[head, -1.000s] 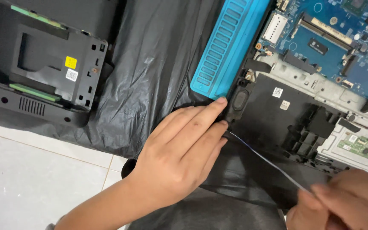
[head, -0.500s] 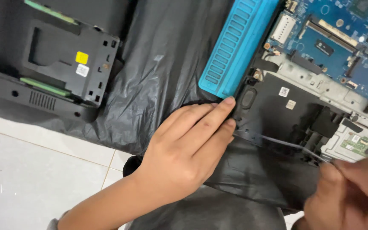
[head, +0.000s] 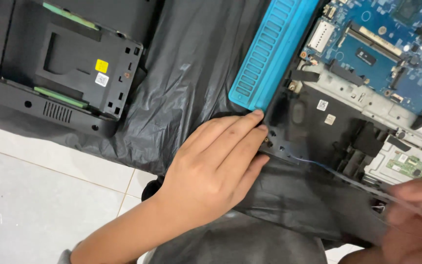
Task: The person disassembles a laptop on a workbench. They lift off the bottom cover, remove the optical drive and set it aside, then use a screwdriver to unscrew and detach the cooling fan and heatsink from the motherboard, and pry at internal components while handling the motherboard and chassis parts.
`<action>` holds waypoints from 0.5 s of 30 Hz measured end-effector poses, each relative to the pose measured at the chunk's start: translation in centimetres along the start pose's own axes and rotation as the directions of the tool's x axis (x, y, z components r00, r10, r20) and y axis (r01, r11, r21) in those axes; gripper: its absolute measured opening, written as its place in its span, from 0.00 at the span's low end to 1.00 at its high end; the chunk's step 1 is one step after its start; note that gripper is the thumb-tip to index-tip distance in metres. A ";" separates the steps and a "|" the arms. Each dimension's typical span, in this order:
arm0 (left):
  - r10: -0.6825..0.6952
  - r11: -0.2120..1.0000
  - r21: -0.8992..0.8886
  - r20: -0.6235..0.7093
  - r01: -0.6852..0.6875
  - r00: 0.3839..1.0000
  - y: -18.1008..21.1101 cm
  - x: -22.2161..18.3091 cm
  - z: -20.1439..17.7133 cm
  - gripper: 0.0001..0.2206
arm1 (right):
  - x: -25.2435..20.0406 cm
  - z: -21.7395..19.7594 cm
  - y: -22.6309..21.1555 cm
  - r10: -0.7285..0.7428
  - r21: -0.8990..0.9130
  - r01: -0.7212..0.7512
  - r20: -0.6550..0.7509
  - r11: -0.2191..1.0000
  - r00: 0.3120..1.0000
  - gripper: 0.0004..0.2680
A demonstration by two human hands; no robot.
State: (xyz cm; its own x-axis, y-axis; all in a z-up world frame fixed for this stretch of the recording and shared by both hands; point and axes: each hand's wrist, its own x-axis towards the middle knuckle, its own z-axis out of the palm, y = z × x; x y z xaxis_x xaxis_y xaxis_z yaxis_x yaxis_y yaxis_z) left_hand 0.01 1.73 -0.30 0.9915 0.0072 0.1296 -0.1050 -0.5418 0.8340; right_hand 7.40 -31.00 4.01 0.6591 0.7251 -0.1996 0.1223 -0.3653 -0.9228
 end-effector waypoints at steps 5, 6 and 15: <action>-0.045 0.999 0.026 -0.005 0.045 0.999 0.6 0.8 -0.2 0.20 | -1.1 -0.2 -0.2 0.215 0.007 -0.230 -0.387 0.973 0.897 0.05; -0.038 0.999 0.026 -0.004 0.038 0.999 0.6 1.2 -0.5 0.20 | 0.6 0.7 -1.7 0.212 0.005 -0.229 -0.394 0.973 0.894 0.05; 0.010 0.964 0.260 0.151 -0.050 0.989 1.0 6.0 -0.6 0.28 | 5.6 1.4 -5.4 0.219 -0.536 -0.234 -0.093 0.811 0.971 0.20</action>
State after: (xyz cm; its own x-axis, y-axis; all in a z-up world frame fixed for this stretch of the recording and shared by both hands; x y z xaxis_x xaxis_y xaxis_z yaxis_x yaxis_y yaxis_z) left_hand 5.86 1.75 1.61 0.9906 -0.1251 0.0560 -0.1308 -0.7411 0.6586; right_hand 9.45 -24.16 7.37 0.7358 0.5701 -0.3656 0.3428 -0.7790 -0.5250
